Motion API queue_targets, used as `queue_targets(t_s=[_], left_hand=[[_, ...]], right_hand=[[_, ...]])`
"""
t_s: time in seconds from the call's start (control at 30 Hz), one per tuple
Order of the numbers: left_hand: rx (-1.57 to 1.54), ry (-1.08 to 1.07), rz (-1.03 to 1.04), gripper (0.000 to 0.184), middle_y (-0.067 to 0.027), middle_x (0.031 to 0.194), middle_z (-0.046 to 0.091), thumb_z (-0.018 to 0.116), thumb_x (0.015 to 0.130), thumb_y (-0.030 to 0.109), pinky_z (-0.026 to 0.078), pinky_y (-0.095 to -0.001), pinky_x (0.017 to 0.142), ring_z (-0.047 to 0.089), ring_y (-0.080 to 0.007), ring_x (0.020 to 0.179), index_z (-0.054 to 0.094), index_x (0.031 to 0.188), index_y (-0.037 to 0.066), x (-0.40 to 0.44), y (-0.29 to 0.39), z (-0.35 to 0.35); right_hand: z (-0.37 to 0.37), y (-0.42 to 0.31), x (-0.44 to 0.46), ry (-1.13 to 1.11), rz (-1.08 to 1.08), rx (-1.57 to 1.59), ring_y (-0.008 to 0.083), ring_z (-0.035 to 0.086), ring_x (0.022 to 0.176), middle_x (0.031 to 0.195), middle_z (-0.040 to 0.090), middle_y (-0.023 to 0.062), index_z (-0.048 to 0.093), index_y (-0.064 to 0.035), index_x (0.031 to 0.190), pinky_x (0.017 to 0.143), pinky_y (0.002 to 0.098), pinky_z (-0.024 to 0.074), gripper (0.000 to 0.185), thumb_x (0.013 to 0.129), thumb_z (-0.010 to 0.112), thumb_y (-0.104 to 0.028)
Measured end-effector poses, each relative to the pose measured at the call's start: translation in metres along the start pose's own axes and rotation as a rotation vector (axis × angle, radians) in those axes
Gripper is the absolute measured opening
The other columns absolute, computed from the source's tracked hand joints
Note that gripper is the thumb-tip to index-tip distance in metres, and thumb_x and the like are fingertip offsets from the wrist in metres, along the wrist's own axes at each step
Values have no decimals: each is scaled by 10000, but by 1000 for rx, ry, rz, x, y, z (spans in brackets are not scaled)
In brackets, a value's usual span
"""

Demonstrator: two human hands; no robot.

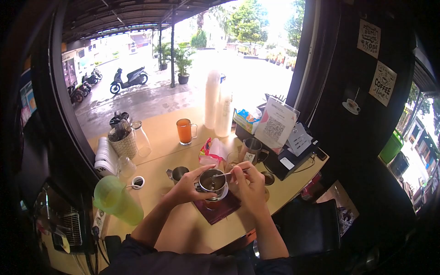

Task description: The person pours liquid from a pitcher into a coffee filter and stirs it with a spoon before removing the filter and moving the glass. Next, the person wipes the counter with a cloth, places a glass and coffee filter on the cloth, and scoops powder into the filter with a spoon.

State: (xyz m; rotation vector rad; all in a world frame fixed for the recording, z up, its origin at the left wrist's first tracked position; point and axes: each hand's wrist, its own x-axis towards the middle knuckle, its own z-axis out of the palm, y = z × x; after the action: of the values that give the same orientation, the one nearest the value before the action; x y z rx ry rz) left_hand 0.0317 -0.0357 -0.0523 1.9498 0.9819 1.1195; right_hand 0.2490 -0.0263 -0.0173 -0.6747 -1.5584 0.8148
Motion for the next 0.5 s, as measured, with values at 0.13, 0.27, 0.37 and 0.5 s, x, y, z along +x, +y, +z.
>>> queue_targets(t_s=[0.13,0.27,0.37,0.5], left_hand=[[-14,62,62,839,-175,1256,621,856,693,217,457,-328,1015,614,-184,1140,451,1385,-26,1,-4,5],[-47,69,53,819,-165,1209,648,853,692,215,466,-322,997,632,-182,1108,467,1371,-30,1,-10,6],[-24,73,73,807,-161,1196,655,853,691,208,468,-318,992,635,-177,1101,476,1363,-33,2,-10,6],[-69,77,69,803,-154,1191,660,857,686,203,472,-314,984,639,-173,1093,482,1355,-37,2,-13,6]], right_hand=[[3,-4,0,-82,-25,-52,73,563,676,764,599,30,590,6,906,606,209,442,202,1017,508,-143],[0,3,4,-19,10,7,76,569,681,770,603,34,591,8,918,604,213,444,204,1018,510,-150],[6,-6,3,-95,-11,-32,77,566,678,770,603,37,589,11,914,604,214,444,215,1022,504,-155],[1,4,3,-74,35,32,77,565,680,779,607,38,589,9,916,604,213,443,217,1024,499,-156]])
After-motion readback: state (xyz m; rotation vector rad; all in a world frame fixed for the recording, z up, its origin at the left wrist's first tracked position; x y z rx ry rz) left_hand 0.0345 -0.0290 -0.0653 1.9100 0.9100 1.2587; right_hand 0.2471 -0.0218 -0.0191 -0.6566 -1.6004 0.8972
